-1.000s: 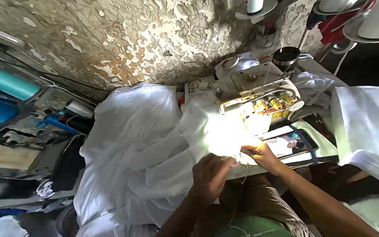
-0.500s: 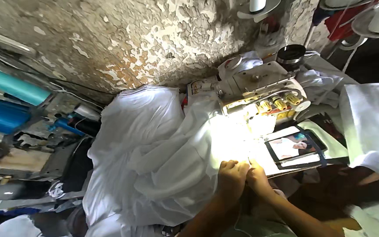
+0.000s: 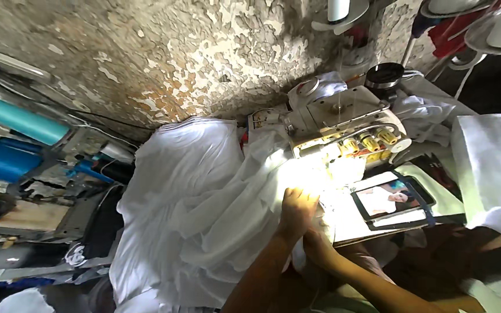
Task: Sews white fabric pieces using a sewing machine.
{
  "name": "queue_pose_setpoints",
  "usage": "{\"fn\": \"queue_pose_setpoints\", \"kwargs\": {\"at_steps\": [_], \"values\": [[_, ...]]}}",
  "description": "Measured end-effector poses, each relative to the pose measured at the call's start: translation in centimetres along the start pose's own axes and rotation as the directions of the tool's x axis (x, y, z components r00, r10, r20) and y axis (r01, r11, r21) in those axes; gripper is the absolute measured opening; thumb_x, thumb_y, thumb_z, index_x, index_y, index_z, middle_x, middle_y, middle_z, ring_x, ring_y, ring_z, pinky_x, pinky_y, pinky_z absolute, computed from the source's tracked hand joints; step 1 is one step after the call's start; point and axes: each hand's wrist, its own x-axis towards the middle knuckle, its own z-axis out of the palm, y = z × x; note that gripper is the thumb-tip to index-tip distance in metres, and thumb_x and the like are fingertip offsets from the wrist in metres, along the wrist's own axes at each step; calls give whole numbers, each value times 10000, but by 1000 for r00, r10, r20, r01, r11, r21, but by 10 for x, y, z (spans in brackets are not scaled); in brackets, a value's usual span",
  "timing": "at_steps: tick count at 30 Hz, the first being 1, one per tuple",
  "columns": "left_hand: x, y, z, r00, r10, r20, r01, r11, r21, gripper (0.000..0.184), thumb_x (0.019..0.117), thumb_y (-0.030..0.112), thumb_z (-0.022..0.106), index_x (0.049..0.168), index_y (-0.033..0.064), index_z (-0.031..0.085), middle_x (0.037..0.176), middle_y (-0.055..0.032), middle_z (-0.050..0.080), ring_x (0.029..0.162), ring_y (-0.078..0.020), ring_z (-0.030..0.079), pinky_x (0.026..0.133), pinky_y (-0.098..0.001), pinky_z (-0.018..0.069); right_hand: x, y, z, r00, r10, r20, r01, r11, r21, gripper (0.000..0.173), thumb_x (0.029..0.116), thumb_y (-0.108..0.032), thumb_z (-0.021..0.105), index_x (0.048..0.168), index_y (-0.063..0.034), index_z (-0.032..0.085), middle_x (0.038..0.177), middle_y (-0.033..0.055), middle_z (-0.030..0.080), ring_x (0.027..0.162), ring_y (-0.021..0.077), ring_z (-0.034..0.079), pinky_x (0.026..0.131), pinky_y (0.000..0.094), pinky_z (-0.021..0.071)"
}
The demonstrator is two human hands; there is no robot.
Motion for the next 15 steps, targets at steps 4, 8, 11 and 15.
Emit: {"fn": "queue_pose_setpoints", "kwargs": {"at_steps": [4, 8, 11, 15], "values": [[-1, -11, 8, 1000, -19, 10, 19, 999, 40, 103, 887, 98, 693, 834, 90, 782, 768, -67, 717, 740, -240, 683, 752, -378, 538, 2, 6, 0, 998, 55, 35, -56, 997, 43, 330, 958, -40, 566, 1251, 81, 658, 1191, 255, 690, 1114, 378, 676, 992, 542, 506], [-3, -26, 4, 995, -86, 59, 92, 990, -108, 166, 905, 126, 675, 784, 58, 765, 720, -76, 693, 763, -241, 712, 1087, -594, 415, -1, 20, 12, 991, -86, -106, 94, 993, 77, 276, 963, -81, 591, 1160, 82, 696, 1096, 209, 724, 1043, 294, 708, 953, 445, 547], [-1, -43, 3, 967, -186, 174, 223, 950, -219, 177, 940, 110, 627, 975, 14, 771, 995, -116, 766, 1027, -262, 738, 1155, -706, 259, 1, 21, 11, 992, -85, -88, 94, 990, 106, 266, 985, -97, 574, 1154, 56, 711, 1081, 182, 731, 1023, 261, 710, 938, 421, 554], [12, -57, 4, 898, -300, 322, 401, 859, -319, 301, 911, 30, 679, 1201, -50, 692, 1276, -197, 679, 1238, -338, 628, 1089, -551, 443, 3, 15, 7, 997, -13, -70, 24, 986, 167, 282, 1006, -115, 549, 1167, 55, 707, 1091, 188, 726, 1027, 250, 701, 942, 417, 542]]}}
